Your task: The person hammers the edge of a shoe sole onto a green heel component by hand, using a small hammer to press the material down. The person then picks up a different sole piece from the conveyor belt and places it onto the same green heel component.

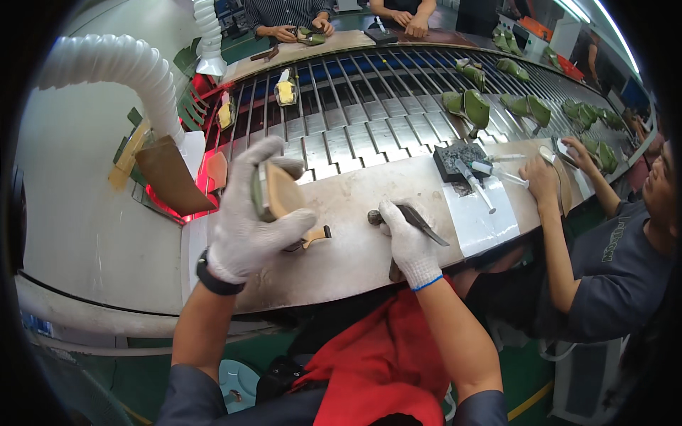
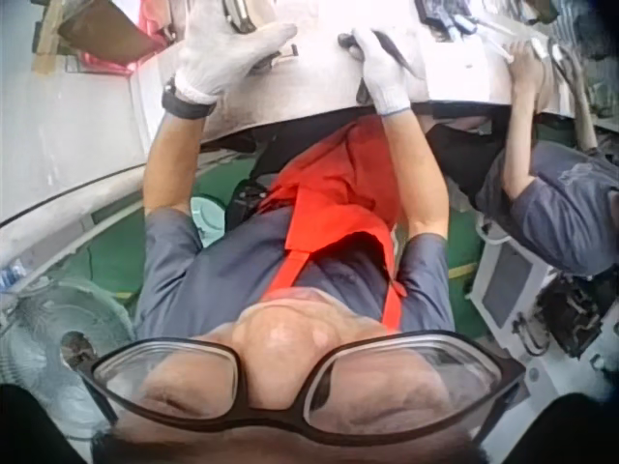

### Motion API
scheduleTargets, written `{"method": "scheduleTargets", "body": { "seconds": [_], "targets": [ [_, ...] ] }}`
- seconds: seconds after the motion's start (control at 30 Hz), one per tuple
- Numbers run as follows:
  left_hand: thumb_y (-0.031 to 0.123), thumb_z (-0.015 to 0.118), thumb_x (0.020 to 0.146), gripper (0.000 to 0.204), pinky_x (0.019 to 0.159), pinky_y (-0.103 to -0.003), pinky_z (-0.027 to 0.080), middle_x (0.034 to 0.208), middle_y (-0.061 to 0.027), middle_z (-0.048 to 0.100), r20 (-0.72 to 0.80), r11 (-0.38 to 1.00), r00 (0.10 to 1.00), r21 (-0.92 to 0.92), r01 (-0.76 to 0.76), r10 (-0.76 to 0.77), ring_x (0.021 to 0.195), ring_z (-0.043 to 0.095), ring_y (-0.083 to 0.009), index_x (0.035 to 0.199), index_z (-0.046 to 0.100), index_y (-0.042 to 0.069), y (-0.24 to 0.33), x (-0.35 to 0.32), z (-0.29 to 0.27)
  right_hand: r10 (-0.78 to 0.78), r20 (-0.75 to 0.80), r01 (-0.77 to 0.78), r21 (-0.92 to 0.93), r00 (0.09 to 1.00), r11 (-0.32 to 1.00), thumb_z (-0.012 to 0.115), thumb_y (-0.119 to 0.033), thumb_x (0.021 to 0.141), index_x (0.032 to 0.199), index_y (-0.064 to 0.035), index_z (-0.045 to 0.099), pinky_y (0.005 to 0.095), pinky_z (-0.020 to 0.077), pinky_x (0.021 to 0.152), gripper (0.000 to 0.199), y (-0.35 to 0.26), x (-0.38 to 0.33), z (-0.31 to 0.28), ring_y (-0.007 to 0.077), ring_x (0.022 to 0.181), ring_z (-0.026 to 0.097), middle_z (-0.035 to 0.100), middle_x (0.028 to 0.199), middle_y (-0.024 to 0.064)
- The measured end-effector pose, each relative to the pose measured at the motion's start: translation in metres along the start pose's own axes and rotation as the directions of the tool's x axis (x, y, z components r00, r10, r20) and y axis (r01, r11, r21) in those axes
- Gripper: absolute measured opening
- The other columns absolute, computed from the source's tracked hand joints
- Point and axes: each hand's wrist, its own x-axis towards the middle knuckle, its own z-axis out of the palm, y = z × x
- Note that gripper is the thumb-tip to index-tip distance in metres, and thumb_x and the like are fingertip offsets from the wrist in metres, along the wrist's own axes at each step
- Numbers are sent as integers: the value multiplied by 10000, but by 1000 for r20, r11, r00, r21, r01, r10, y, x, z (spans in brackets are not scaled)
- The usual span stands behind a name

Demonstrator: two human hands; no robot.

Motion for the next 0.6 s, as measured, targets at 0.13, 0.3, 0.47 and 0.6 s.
{"method": "scheduleTargets", "body": {
  "seconds": [0.13, 0.3, 0.47, 0.6],
  "targets": [
    [109, 908, 784, 822, 1084, -411, 561, 1295, -169, 692, 50, 995, 995, 31, -90, 88, 1235, 682, -239, 1488, 497, 1, -14, 0, 20, 246, 56, -250, 333, 968, 909, 663, -238, 1116, 1164, 44, 730, 384, 626, 955, 294, -57, -37, 15, 248, 1084, 785, 802, 1164, 187],
    [111, 933, 767, 787, 1035, -420, 574, 1245, -167, 704, 27, 981, 987, 109, -163, 161, 1169, 730, -280, 1436, 530, 24, -1, -3, 30, -572, 176, 425, 507, 801, 750, 662, -137, 1095, 1313, 97, 668, 425, 623, 1055, 320, -129, -81, 13, 311, 1232, 764, 772, 1296, 237],
    [186, 1038, 701, 871, 983, -418, 586, 1240, -163, 712, 47, 949, 962, 154, -274, 270, 1136, 746, -323, 1407, 553, 31, -4, -12, 30, -537, 391, 561, 62, 747, 825, 795, -37, 969, 1259, 27, 747, 382, 608, 1034, 300, -157, -78, 4, 237, 1165, 778, 805, 1238, 168],
    [158, 983, 739, 802, 959, -450, 595, 1227, -183, 714, 47, 951, 953, 74, -301, 298, 1083, 758, -361, 1401, 560, -7, -7, -25, 23, -346, 376, 386, -33, 860, 922, 812, -312, 987, 1167, 72, 710, 466, 621, 1063, 436, -177, -85, 15, 325, 1174, 781, 801, 1200, 253]
  ]
}}
